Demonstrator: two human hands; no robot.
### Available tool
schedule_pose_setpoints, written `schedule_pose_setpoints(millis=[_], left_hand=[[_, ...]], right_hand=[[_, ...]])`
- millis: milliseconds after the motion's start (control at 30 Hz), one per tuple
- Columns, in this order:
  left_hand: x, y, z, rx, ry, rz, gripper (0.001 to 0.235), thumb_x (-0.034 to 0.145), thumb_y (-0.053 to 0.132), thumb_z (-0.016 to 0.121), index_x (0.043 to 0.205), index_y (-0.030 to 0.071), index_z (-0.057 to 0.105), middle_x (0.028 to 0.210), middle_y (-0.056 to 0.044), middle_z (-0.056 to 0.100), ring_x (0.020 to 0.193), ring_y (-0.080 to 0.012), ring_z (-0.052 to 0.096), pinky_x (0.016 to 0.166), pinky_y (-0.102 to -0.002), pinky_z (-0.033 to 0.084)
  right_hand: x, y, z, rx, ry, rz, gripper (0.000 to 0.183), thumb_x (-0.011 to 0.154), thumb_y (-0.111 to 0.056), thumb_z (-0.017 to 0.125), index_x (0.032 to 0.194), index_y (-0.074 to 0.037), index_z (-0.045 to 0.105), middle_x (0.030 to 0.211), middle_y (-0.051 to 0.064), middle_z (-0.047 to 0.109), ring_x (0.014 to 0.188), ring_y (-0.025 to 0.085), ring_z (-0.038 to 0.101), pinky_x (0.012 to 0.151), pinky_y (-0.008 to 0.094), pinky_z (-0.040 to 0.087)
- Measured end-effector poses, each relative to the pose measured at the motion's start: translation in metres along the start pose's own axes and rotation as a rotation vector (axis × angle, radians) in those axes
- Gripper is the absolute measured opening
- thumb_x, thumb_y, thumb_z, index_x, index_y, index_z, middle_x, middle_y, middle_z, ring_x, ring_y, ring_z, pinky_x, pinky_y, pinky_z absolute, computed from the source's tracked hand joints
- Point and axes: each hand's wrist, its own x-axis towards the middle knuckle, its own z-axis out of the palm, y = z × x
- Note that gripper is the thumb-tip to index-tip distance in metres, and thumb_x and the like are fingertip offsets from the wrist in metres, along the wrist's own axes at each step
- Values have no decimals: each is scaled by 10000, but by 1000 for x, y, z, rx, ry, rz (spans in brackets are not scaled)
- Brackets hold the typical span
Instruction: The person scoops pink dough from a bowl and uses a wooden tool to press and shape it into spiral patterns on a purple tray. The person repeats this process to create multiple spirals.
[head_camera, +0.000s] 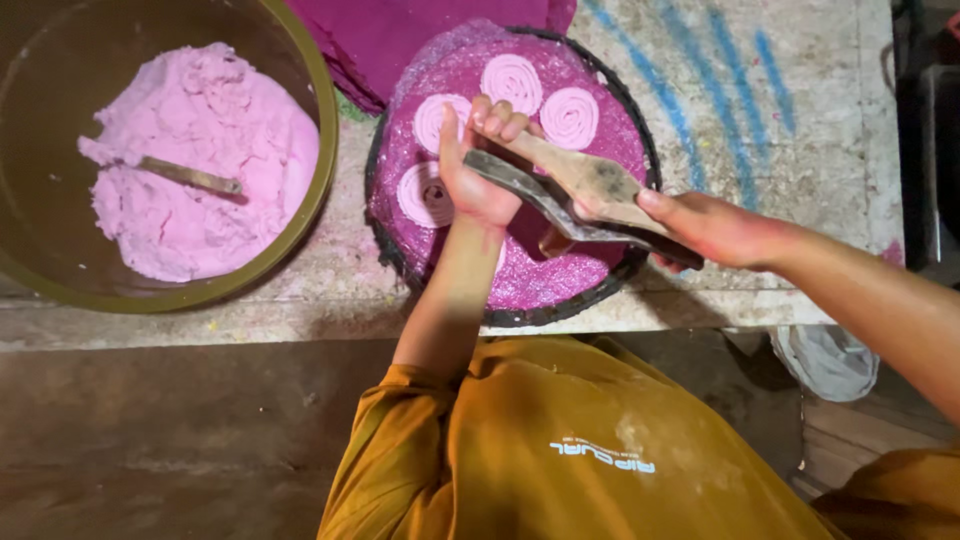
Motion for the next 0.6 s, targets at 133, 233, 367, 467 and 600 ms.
schedule_pose_setpoints(millis=[133,233,367,467,600], left_hand=[[-2,11,-14,3,-42,56,374,1063,500,495,918,155,492,840,24,472,826,-141,494,934,-396,471],[-9,10,-16,37,-47,68,385,1067,508,491,897,163,484,825,25,464,810,-139,493,920,-383,471],[-7,3,-11,45,13,89,384,1073,502,462,865,179,472,798,33,452,785,-137,486,892,-371,465],[2,6,-1,65,-14,114,423,1054,546,448,838,184,473,764,37,454,760,-140,487,852,-378,466],[-2,21,20,148,-3,116,452,1046,571,447,832,174,475,761,35,461,748,-141,489,836,-373,461]], right_hand=[[-2,-16,23,-169,165,-137,725,977,-638,351,1008,-16,723,681,84,671,588,198,655,598,379,550],[-8,-23,32,-170,184,-193,711,999,-626,366,1025,0,702,689,84,654,599,183,636,594,372,537],[-17,-34,22,-219,201,-83,666,982,-606,381,1149,-62,726,679,77,680,592,192,657,593,375,552],[-19,-38,22,-251,243,-166,666,991,-598,385,1151,-57,739,674,83,662,589,198,647,592,381,531],[-23,-44,30,-262,225,-217,688,1009,-602,360,1092,-25,726,665,78,666,581,195,653,592,386,533]])
